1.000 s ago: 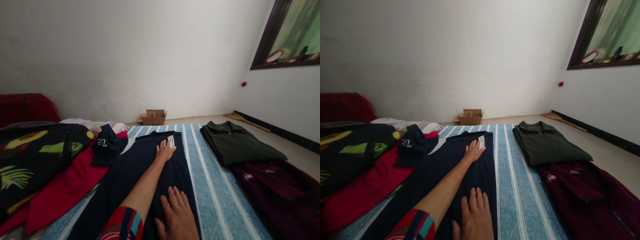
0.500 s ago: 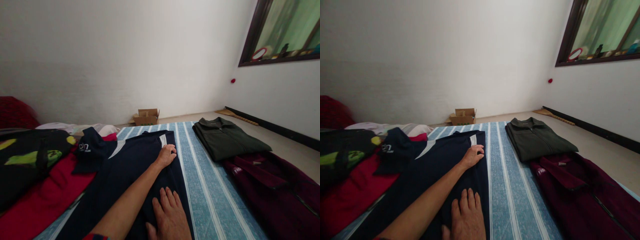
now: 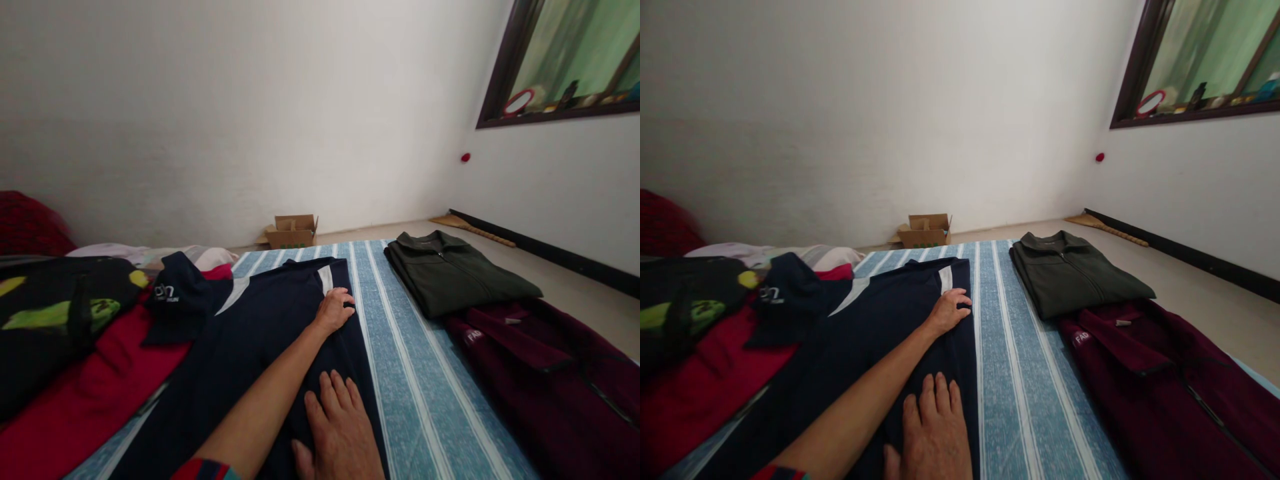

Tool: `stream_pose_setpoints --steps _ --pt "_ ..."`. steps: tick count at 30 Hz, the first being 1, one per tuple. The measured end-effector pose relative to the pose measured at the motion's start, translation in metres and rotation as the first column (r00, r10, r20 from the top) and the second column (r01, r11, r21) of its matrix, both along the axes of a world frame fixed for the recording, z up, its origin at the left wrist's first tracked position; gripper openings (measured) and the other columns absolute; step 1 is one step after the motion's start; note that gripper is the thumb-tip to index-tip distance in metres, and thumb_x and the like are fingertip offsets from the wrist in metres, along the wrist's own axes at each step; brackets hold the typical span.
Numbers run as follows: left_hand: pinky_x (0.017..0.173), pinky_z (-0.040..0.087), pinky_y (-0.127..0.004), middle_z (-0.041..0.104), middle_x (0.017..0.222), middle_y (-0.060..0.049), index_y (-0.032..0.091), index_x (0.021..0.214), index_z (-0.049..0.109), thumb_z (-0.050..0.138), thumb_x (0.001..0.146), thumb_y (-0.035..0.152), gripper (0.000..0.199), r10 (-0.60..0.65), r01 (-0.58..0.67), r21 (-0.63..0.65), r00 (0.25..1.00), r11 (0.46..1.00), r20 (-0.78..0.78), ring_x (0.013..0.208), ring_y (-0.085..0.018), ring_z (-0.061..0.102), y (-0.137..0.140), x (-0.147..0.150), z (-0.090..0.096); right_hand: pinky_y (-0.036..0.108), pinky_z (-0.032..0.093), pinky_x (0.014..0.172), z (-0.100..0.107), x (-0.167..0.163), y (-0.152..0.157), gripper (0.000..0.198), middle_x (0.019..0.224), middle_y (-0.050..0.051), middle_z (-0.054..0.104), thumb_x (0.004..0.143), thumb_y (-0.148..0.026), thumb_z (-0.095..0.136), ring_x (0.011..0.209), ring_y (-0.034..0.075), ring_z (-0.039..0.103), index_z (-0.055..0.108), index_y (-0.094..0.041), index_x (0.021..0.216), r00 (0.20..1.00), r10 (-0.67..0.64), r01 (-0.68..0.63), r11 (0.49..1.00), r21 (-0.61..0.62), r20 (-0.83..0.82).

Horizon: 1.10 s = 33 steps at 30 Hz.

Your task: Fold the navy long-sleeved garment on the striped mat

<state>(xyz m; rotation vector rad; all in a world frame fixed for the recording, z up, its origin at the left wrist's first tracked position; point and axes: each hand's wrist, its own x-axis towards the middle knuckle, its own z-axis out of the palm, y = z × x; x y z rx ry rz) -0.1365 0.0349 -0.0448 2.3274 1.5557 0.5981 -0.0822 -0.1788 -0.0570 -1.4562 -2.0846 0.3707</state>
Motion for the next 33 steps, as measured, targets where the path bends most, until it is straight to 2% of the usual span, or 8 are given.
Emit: stream_pose_setpoints --steps 14,23,27,29,33 --pt "0.101 0.04 -0.036 0.063 0.117 -0.005 0.021 0.076 0.072 0.064 0.07 0.014 0.012 -0.03 0.029 0.045 0.999 0.999 0.013 0.115 -0.023 0.053 0.003 0.003 -0.005 0.053 0.029 0.107 -0.003 0.002 0.001 0.052 0.139 0.014 0.045 0.086 -0.051 0.05 0.131 0.033 0.036 0.054 -0.02 0.127 0.999 0.035 -0.036 0.999 -0.037 -0.02" --pt "0.105 0.035 -0.039 0.066 0.111 -0.007 0.018 0.058 0.061 0.055 0.067 0.006 0.016 -0.071 0.064 0.06 0.99 0.996 0.125 0.119 -0.025 0.05 0.007 0.007 -0.005 0.053 0.026 0.109 0.0 0.003 0.0 0.053 0.141 0.015 0.042 0.086 -0.051 0.049 0.132 0.034 0.033 0.053 -0.02 0.129 0.998 0.061 -0.062 0.995 -0.083 -0.025" --pt "0.098 0.041 -0.035 0.069 0.096 -0.007 0.017 0.058 0.058 0.048 0.071 0.007 0.019 -0.03 0.02 0.048 0.974 0.999 0.226 0.105 -0.021 0.059 0.004 0.003 0.009 0.054 0.025 0.108 0.004 0.003 0.001 0.053 0.142 0.015 0.041 0.085 -0.05 0.05 0.132 0.034 0.034 0.053 -0.02 0.129 0.999 0.053 -0.054 0.994 -0.09 -0.011" --pt "0.093 0.044 -0.033 0.07 0.098 -0.008 0.017 0.061 0.058 0.045 0.074 0.011 0.02 -0.012 0.001 0.037 0.96 0.999 0.279 0.101 -0.02 0.061 -0.002 -0.004 0.022 0.053 0.025 0.108 0.005 0.003 0.001 0.052 0.141 0.014 0.042 0.085 -0.049 0.05 0.132 0.034 0.034 0.053 -0.02 0.128 0.999 0.051 -0.051 0.995 -0.085 -0.001" --pt "0.092 0.044 -0.03 0.069 0.106 -0.008 0.016 0.07 0.06 0.044 0.08 0.021 0.019 -0.019 0.02 0.002 0.923 1.0 0.385 0.101 -0.019 0.062 -0.038 -0.028 0.055 0.051 0.023 0.11 0.004 0.004 0.001 0.05 0.141 0.013 0.042 0.087 -0.047 0.047 0.133 0.032 0.033 0.053 -0.02 0.129 0.998 0.051 -0.049 0.996 -0.072 0.028"
